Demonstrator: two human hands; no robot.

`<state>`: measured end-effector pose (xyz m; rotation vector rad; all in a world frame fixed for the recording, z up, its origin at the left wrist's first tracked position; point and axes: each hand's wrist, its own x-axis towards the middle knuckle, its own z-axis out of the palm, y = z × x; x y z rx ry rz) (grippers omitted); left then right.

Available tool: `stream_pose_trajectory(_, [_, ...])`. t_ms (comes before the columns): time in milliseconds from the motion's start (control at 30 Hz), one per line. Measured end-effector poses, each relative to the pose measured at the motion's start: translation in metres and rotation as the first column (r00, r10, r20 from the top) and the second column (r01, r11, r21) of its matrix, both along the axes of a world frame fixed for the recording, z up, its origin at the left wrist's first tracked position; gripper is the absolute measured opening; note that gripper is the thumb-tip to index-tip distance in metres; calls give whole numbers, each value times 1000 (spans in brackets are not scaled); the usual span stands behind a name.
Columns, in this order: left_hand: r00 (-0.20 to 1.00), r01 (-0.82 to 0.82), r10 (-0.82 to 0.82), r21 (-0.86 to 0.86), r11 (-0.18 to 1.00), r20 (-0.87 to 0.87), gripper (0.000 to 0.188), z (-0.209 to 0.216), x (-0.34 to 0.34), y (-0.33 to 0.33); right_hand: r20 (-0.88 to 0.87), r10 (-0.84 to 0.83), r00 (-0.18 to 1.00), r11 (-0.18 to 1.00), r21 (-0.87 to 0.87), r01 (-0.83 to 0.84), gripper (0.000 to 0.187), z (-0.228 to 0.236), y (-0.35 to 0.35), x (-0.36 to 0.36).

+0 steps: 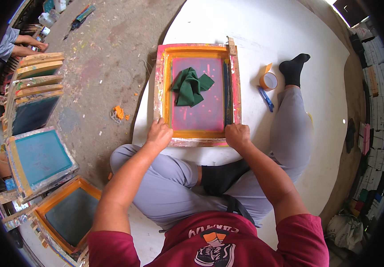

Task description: The person sits on the floor and repeatedly applies orange tape to the edges of a rectangular frame, then wipes the frame surface with a green cloth. The person continues alternating between taping and wiping actions on the same frame.

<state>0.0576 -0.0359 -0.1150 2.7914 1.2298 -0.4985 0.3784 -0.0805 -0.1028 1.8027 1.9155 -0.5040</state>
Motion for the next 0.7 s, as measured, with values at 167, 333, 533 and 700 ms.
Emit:
stream_pose_trajectory(167, [999,-18,19,43,999,-42,16,-2,1,-5,-6,-2,1000,1000,5,2,19,2,1,1])
stream_pose_trajectory(333, [990,-115,119,52,992,-75,17,6,10,-6,-50,-40,998,999,10,41,20,5,0,13])
stream_pose_trajectory(533, [972,-235,234,-53,971,-31,16,18,6,1,-181,-99,978,995,-14,98,22,22,1,20])
stream_pose_trajectory(700, [854,-163,279,-283,945,438,43,15,35,-7,-547,185,817,969,240,-59,35,9,-1,10])
